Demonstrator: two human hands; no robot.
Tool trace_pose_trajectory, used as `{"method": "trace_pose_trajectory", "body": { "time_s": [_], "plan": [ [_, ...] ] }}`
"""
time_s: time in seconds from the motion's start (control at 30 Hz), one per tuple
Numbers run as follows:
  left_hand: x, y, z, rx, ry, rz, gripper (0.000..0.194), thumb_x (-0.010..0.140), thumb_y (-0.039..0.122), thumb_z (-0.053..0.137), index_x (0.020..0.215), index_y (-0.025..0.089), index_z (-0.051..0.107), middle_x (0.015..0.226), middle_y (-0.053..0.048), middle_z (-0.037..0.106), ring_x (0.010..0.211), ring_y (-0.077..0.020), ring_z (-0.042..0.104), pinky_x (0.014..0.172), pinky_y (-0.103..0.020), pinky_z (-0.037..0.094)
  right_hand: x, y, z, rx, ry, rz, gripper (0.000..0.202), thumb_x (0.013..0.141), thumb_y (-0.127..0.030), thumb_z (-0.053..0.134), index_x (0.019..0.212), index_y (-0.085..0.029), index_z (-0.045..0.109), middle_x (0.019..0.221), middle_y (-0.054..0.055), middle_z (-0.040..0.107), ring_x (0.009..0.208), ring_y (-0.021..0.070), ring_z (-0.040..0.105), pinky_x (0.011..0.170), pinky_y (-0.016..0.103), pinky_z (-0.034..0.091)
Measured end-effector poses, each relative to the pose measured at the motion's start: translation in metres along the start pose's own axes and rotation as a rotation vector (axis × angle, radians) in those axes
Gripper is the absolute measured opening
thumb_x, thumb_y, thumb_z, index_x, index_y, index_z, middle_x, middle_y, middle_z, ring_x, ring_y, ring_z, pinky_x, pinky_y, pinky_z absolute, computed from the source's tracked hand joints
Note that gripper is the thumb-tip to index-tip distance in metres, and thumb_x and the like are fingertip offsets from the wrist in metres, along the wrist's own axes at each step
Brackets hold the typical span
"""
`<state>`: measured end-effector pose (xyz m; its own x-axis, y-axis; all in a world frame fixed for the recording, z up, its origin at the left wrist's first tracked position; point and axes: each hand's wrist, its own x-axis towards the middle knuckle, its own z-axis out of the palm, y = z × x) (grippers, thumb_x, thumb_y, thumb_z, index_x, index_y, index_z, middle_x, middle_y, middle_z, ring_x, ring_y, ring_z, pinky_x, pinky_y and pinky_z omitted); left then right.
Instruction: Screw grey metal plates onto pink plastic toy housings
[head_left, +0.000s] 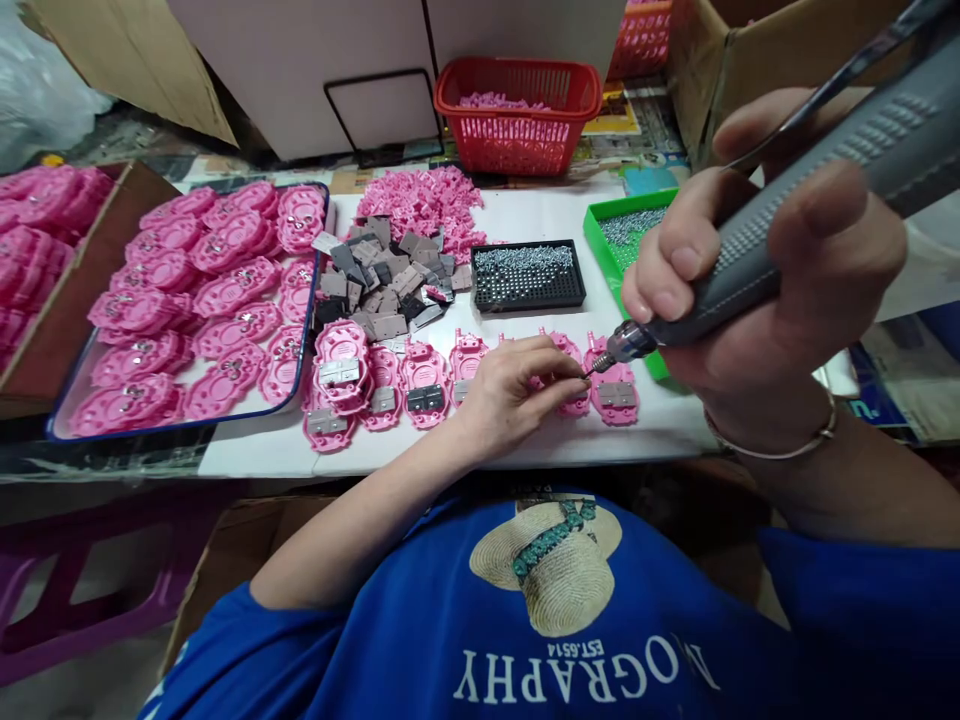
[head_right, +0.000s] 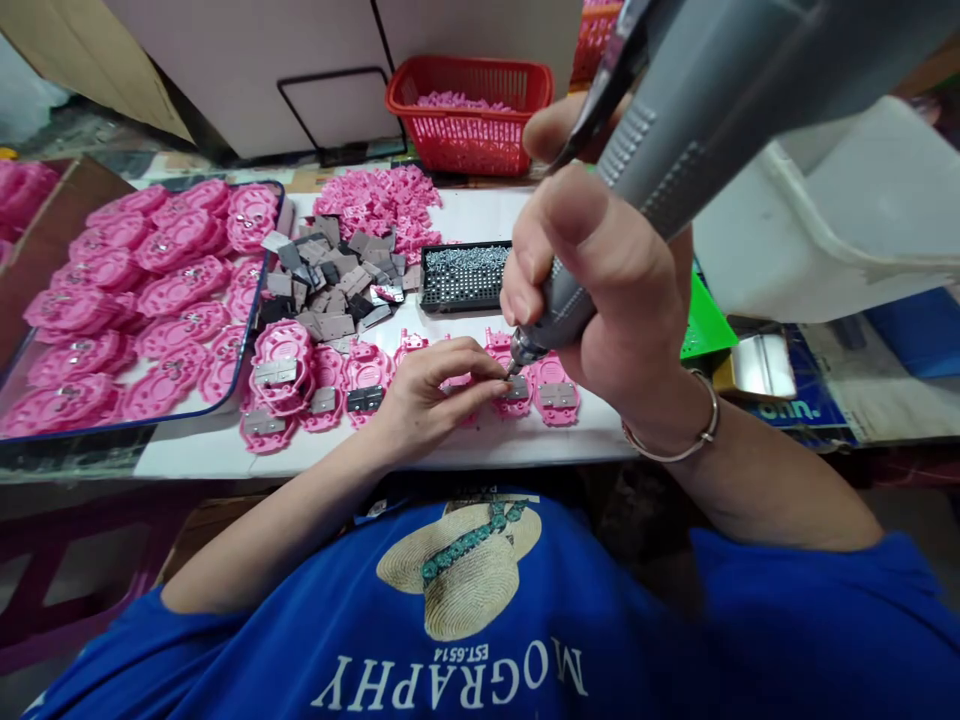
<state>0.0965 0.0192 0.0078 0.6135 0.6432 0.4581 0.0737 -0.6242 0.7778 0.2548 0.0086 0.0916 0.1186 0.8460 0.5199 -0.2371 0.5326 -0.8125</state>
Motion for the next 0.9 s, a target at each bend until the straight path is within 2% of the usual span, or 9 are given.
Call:
{"method": "trace_pose_trajectory", "body": {
  "time_s": [0.13, 0.23, 0.3, 0.4, 0.53, 0.63, 0.7, 0.8, 0.9],
  "plan": [
    [-0.003, -0.001, -0.001, -0.084, 0.045, -0.058, 0.009, 0.089, 0.021, 0.066, 0.088, 0.014, 0.072, 0.085, -0.005, 0.070, 0.081, -0.0123, 0.065, 0.076, -0.026, 0.051, -0.001, -0.002, -0.003, 0.001, -0.009, -0.052, 0.047, 0.064, -0.060, 0.079, 0.083, -0.023, 0.058, 0.055, -0.006, 0.042, 0.039, 0.0065, 0.041, 0.030, 0.025, 0.031],
    [-0.006, -0.001, 0.002, -0.236, 0.126, -0.175, 0.007, 0.084, 0.021, 0.070, 0.081, 0.015, 0.071, 0.098, -0.008, 0.072, 0.097, -0.0166, 0.068, 0.090, -0.031, 0.053, -0.003, -0.007, -0.005, -0.034, -0.005, -0.031, 0.037, 0.076, -0.053, 0.073, 0.089, -0.022, 0.056, 0.061, -0.005, 0.043, 0.044, 0.0055, 0.043, 0.036, 0.022, 0.036],
    [-0.007, -0.001, 0.007, -0.458, 0.152, -0.270, 0.012, 0.078, 0.022, 0.076, 0.074, 0.015, 0.068, 0.106, -0.009, 0.073, 0.101, -0.0188, 0.069, 0.094, -0.034, 0.054, -0.006, -0.011, -0.005, -0.044, 0.027, 0.022, 0.030, 0.084, -0.044, 0.068, 0.099, -0.022, 0.054, 0.065, -0.005, 0.044, 0.049, 0.0057, 0.045, 0.043, 0.021, 0.041],
    [-0.008, 0.002, 0.016, -0.801, 0.161, -0.388, 0.020, 0.073, 0.020, 0.081, 0.069, 0.014, 0.062, 0.107, -0.007, 0.073, 0.096, -0.0184, 0.071, 0.091, -0.035, 0.057, -0.009, -0.014, -0.004, 0.020, 0.058, -0.027, 0.025, 0.089, -0.040, 0.063, 0.102, -0.021, 0.052, 0.066, -0.004, 0.043, 0.049, 0.0056, 0.045, 0.044, 0.021, 0.042],
    [-0.007, 0.006, 0.023, -0.948, 0.209, -0.404, 0.023, 0.072, 0.018, 0.081, 0.068, 0.014, 0.059, 0.093, -0.003, 0.075, 0.085, -0.0154, 0.073, 0.082, -0.031, 0.060, -0.009, -0.012, -0.004, 0.043, 0.097, -0.027, 0.027, 0.088, -0.043, 0.063, 0.101, -0.021, 0.053, 0.065, -0.004, 0.042, 0.049, 0.0052, 0.045, 0.043, 0.021, 0.042],
    [-0.007, 0.006, 0.021, -0.865, 0.243, -0.336, 0.023, 0.073, 0.017, 0.081, 0.068, 0.015, 0.059, 0.083, -0.002, 0.074, 0.076, -0.0124, 0.071, 0.072, -0.026, 0.059, -0.008, -0.006, -0.007, 0.120, 0.069, -0.092, 0.033, 0.082, -0.045, 0.069, 0.099, -0.021, 0.055, 0.063, -0.005, 0.042, 0.046, 0.0043, 0.043, 0.041, 0.020, 0.040],
    [-0.008, 0.005, 0.019, -0.693, 0.263, -0.258, 0.019, 0.074, 0.016, 0.080, 0.069, 0.015, 0.061, 0.079, -0.002, 0.073, 0.074, -0.0116, 0.069, 0.069, -0.023, 0.057, -0.008, -0.003, -0.009, 0.129, 0.074, -0.126, 0.036, 0.080, -0.050, 0.070, 0.098, -0.023, 0.056, 0.062, -0.005, 0.041, 0.044, 0.0040, 0.041, 0.039, 0.020, 0.038],
    [-0.009, 0.002, 0.015, -0.352, 0.278, -0.053, 0.014, 0.077, 0.013, 0.077, 0.072, 0.015, 0.064, 0.075, -0.003, 0.071, 0.073, -0.0120, 0.068, 0.069, -0.023, 0.055, -0.010, 0.000, -0.010, 0.037, 0.116, -0.068, 0.042, 0.077, -0.060, 0.069, 0.100, -0.027, 0.057, 0.064, -0.004, 0.041, 0.044, 0.0052, 0.040, 0.037, 0.022, 0.037],
    [-0.008, 0.000, 0.013, -0.149, 0.251, 0.133, 0.014, 0.080, 0.011, 0.074, 0.072, 0.014, 0.062, 0.073, -0.003, 0.069, 0.070, -0.0117, 0.066, 0.067, -0.024, 0.053, -0.011, -0.001, -0.006, -0.009, 0.092, -0.067, 0.043, 0.077, -0.064, 0.066, 0.099, -0.029, 0.057, 0.065, -0.003, 0.041, 0.044, 0.0053, 0.039, 0.036, 0.022, 0.035]
  ]
}}
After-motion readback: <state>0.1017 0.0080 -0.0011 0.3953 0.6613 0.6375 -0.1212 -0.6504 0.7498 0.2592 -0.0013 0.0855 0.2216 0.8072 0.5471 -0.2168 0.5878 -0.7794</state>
